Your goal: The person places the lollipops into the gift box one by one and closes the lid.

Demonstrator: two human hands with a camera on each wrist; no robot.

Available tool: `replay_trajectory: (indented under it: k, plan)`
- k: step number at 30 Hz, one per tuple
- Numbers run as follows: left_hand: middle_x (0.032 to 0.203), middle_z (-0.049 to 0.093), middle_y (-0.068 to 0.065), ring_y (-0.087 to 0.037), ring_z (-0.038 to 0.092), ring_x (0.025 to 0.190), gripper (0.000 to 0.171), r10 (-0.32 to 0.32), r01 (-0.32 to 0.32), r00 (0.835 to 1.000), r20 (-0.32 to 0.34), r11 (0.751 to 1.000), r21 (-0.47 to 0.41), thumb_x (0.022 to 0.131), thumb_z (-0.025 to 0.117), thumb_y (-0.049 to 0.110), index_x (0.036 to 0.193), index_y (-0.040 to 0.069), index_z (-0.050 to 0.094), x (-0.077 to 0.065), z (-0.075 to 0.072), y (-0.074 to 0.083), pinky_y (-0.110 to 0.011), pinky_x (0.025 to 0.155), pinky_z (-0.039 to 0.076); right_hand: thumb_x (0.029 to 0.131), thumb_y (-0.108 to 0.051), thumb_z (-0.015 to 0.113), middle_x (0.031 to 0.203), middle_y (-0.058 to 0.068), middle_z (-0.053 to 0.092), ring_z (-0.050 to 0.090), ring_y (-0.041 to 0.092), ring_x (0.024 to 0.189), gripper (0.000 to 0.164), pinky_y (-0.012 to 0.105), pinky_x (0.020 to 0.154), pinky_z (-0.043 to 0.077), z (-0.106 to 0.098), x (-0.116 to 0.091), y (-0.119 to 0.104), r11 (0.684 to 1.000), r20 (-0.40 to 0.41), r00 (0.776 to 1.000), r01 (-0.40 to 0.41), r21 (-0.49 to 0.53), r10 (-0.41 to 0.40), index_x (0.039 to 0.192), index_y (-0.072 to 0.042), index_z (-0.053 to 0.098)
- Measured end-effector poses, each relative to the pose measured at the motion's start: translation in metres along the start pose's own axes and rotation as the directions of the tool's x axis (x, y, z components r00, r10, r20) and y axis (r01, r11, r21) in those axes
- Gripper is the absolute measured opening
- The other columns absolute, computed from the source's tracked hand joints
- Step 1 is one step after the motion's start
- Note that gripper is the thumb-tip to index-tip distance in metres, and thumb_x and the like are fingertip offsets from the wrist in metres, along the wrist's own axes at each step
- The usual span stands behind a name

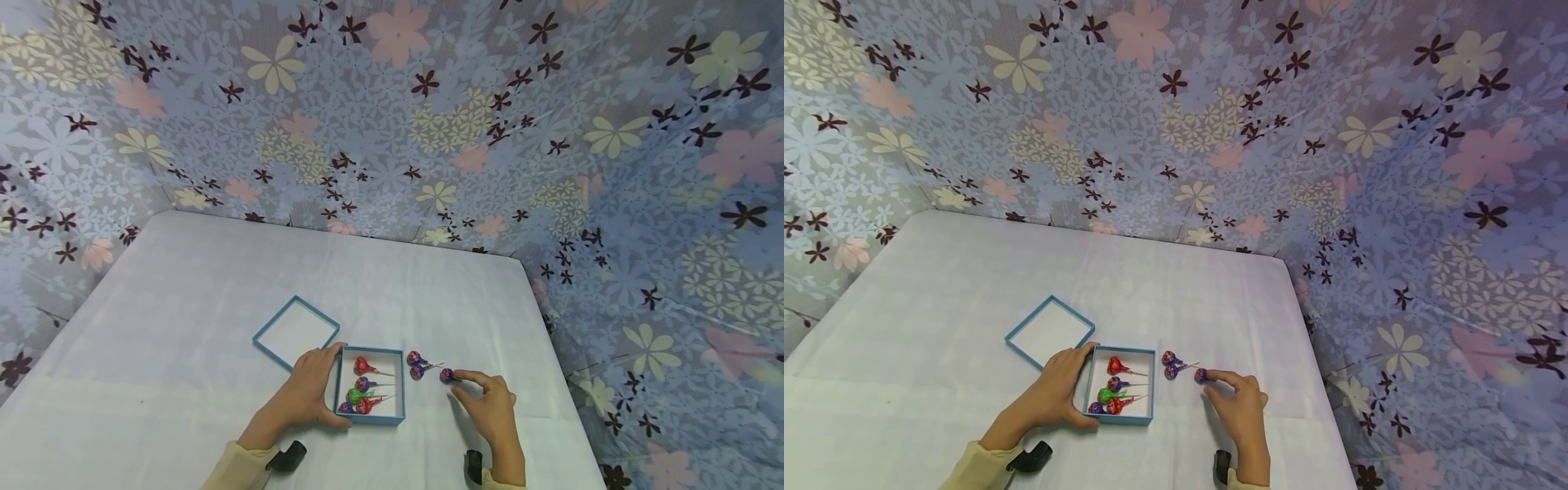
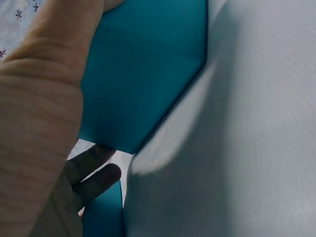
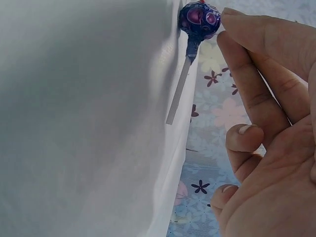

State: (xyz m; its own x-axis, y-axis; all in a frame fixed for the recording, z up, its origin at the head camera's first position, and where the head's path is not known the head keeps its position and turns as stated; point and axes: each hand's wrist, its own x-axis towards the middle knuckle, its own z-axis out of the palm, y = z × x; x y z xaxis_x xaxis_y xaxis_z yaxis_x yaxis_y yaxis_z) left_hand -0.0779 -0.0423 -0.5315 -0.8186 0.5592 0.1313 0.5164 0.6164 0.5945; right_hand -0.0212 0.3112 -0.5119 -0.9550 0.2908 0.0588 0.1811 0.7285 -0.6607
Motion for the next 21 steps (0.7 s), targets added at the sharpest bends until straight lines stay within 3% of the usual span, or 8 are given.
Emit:
replay_trajectory:
  k: [6, 12, 21]
  plan:
    - [0.146, 0.048, -0.016, -0.035, 0.045, 0.131, 0.136, 0.002, -0.003, 1.000, -0.008, 1.000, -0.002, 0.053, 0.091, 0.063, 0.155, -0.001, 0.028, 0.000, -0.001, 0.001, -0.059, 0.114, 0.030, 0.078, -0.013, 0.087, 0.111, 0.001, 0.076, 0.051, 0.023, 0.095, 0.033, 0.043, 0.088, 0.028, 0.004, 0.005, 0.001, 1.000, 0.014, 1.000, 0.021, 0.015, -0.021, 0.109, -0.020, 0.079]
    - [0.145, 0.048, -0.015, -0.035, 0.045, 0.131, 0.136, 0.009, -0.009, 1.000, -0.012, 1.000, -0.004, 0.053, 0.091, 0.063, 0.154, -0.001, 0.028, 0.000, -0.001, 0.001, -0.060, 0.114, 0.030, 0.077, -0.009, 0.086, 0.111, 0.001, 0.074, 0.048, 0.019, 0.091, 0.036, 0.032, 0.074, 0.038, 0.007, 0.008, 0.001, 1.000, 0.028, 0.999, 0.019, 0.000, -0.019, 0.111, -0.020, 0.079]
    - [0.143, 0.049, -0.013, -0.032, 0.045, 0.129, 0.137, 0.007, -0.007, 1.000, -0.017, 1.000, -0.001, 0.052, 0.090, 0.066, 0.155, 0.000, 0.029, 0.000, 0.000, -0.001, -0.060, 0.112, 0.031, 0.076, -0.009, 0.087, 0.110, 0.001, 0.075, 0.047, 0.019, 0.088, 0.034, 0.031, 0.072, 0.038, 0.010, 0.012, 0.000, 1.000, 0.024, 0.999, 0.027, -0.009, -0.027, 0.109, -0.018, 0.079]
